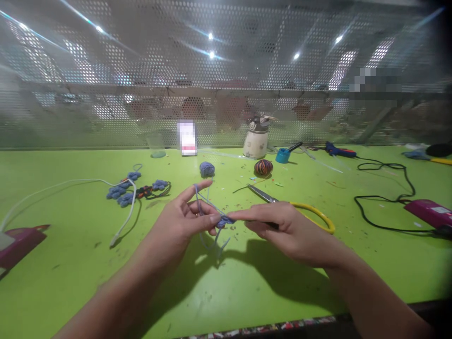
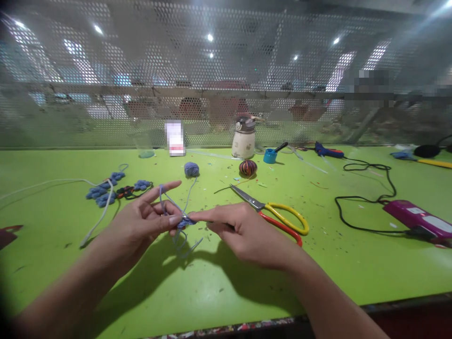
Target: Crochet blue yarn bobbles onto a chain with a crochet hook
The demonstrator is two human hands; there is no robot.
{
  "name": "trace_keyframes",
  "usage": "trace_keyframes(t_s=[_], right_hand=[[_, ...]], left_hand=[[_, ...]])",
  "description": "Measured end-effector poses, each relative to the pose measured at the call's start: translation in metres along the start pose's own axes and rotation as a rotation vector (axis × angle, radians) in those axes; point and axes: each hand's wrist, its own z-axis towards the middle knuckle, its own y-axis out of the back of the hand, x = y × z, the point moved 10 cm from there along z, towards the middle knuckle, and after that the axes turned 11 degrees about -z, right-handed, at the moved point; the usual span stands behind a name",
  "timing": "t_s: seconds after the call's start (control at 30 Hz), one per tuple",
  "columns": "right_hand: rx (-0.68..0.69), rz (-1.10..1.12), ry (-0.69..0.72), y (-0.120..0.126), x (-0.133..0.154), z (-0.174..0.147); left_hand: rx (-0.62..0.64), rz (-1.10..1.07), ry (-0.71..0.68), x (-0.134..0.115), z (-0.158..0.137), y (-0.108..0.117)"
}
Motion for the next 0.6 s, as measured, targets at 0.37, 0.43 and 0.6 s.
trace_keyframes(t_s=[0.37, 0.43, 0.6], right_hand=[[0.027, -0.316, 0.100, -0.005, 0.011, -0.002], [0.036, -0.351, 0.079, -0.007, 0.010, -0.002], [-0.005, -0.325, -0.002, -0.009, 0.006, 0.000]], left_hand=[[0.008, 0.118, -0.029, 0.000, 0.001, -0.001], [0.006, 0.173, -0.057, -0.002, 0.001, -0.002], [-0.032, 0.412, -0.221, -0.014, -0.006, -0.007]])
